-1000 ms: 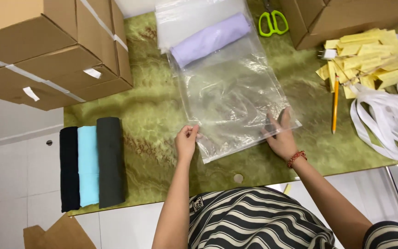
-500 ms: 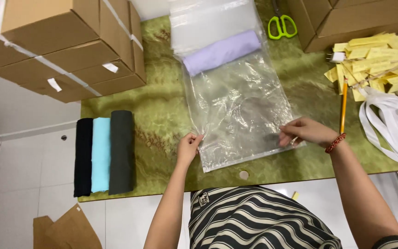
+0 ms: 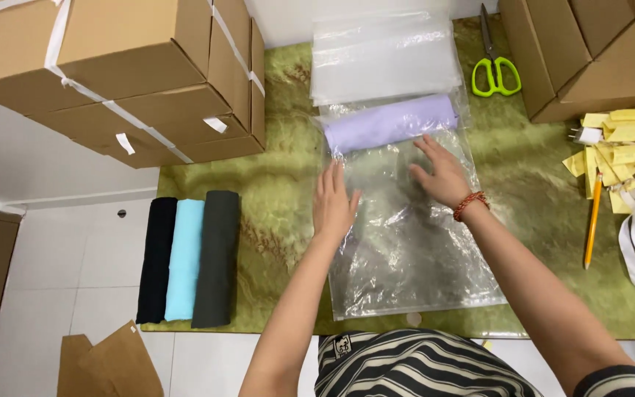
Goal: The person writes on a yellow sticky note attached to a cardboard box tied with a white ribbon, then stacks the box. They place a rolled purple fabric into a clear plastic bag, seal it, and put it into a cardboard box. Finally, they close the box and tie it with a white ribbon.
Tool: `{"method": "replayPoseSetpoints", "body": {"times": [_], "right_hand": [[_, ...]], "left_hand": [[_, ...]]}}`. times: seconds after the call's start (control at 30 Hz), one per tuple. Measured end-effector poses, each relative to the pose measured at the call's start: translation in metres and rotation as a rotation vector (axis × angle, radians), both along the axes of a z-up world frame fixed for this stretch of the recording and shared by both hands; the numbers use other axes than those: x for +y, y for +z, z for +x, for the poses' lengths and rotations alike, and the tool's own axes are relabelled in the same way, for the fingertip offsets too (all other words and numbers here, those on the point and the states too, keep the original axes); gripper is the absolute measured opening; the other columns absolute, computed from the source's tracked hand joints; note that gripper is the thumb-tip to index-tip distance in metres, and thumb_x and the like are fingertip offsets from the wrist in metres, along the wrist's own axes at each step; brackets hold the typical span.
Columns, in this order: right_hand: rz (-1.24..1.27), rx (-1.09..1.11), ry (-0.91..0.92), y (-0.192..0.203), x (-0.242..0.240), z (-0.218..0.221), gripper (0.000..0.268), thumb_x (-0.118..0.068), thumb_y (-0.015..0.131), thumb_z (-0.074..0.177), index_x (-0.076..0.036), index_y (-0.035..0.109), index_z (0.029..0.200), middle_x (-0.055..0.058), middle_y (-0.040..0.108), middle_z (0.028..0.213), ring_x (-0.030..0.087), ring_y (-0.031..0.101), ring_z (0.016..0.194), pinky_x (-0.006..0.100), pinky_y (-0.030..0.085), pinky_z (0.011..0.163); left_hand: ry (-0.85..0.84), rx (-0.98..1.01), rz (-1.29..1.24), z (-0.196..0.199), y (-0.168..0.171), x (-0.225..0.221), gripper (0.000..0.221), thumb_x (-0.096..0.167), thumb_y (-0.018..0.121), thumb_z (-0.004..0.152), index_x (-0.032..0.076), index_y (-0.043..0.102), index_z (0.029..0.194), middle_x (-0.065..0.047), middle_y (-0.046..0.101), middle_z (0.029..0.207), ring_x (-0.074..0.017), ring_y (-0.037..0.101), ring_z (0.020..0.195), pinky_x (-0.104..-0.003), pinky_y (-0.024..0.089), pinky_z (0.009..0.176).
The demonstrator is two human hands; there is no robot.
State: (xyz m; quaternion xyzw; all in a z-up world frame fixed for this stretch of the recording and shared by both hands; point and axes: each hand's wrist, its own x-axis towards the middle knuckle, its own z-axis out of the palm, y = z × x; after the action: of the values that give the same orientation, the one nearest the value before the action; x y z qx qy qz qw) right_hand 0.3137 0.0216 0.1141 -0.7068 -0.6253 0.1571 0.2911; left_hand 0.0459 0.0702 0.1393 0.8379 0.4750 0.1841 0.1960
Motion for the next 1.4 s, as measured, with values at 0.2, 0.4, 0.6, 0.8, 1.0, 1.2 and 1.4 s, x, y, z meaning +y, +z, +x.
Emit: {"method": "replayPoseSetpoints", "body": {"times": [0.2,0.4,0.6,0.8,1.0,1.2,1.4], "right_hand": [[-0.146,-0.086,-0.039,-0.013,0.036,-0.037,0.071,-0.029,0.067,0.101,-0.018,0.041,0.166,0.014,0.021,0.179,0.045,0.019,0.161,0.073,0.031,0.12],[-0.44,-0.147,-0.093,-0.025,0.028,-0.042,0.064,-0.046,0.045,0.112,-0.029,0.027,0.17,-0.001,0.005,0.182,0.029,0.003,0.166,0.066,0.004,0.13],[-0.465,-0.266,-0.207,-0.048,0.01,0.003,0.063,-0.059,0.032,0.113,-0.035,0.025,0.171,-0.008,0.016,0.181,0.022,0.007,0.166,0.062,-0.005,0.131],[-0.508,-0.287,-0.275,-0.064,0.027,0.054,0.065,-0.061,0.024,0.113,-0.037,0.015,0.172,-0.019,0.007,0.18,0.018,0.002,0.166,0.064,-0.005,0.132],[-0.39,-0.308,-0.329,-0.071,0.048,0.003,0.071,-0.051,0.042,0.111,-0.021,0.023,0.173,0.009,0.017,0.181,0.033,0.009,0.166,0.07,0.003,0.13],[-0.316,-0.335,0.057,-0.065,0.007,-0.1,0.057,-0.035,0.035,0.113,-0.028,0.026,0.169,-0.002,0.014,0.181,0.024,0.012,0.165,0.063,0.009,0.13],[-0.295,-0.384,-0.133,-0.067,-0.023,-0.024,0.06,-0.056,0.032,0.112,-0.04,0.027,0.17,-0.007,0.021,0.179,0.02,0.017,0.165,0.059,0.01,0.132]], "left_hand": [[-0.116,0.23,0.051,0.039,-0.035,0.045,0.084,0.043,0.054,0.108,0.008,0.012,0.172,-0.015,0.003,0.181,-0.0352,0.001,0.167,-0.056,0.008,0.134],[-0.166,0.308,-0.098,0.028,-0.061,0.039,0.072,0.045,0.036,0.114,0.012,0.011,0.173,-0.008,-0.001,0.182,-0.0283,-0.004,0.167,-0.054,0.001,0.134],[-0.125,0.326,-0.136,0.026,-0.083,0.035,0.071,0.053,0.028,0.113,0.016,0.013,0.173,-0.002,-0.001,0.182,-0.0235,-0.004,0.167,-0.051,-0.005,0.133],[-0.093,0.313,-0.16,0.045,-0.086,0.038,0.073,0.054,0.028,0.113,0.016,0.011,0.173,-0.002,0.001,0.182,-0.0221,-0.003,0.167,-0.053,-0.008,0.133],[-0.049,0.294,-0.193,0.054,-0.085,0.032,0.072,0.052,0.027,0.112,0.015,0.011,0.173,-0.001,-0.001,0.182,-0.0213,-0.004,0.167,-0.054,-0.008,0.133],[-0.045,0.299,-0.105,0.048,-0.092,0.033,0.068,0.041,0.034,0.111,0.016,0.016,0.172,0.001,0.005,0.182,-0.0201,0.001,0.167,-0.054,-0.001,0.134],[0.055,0.2,0.04,0.037,-0.116,0.023,0.068,0.044,0.04,0.11,0.013,0.028,0.169,-0.004,0.019,0.18,-0.024,0.015,0.166,-0.051,0.01,0.133]]}}
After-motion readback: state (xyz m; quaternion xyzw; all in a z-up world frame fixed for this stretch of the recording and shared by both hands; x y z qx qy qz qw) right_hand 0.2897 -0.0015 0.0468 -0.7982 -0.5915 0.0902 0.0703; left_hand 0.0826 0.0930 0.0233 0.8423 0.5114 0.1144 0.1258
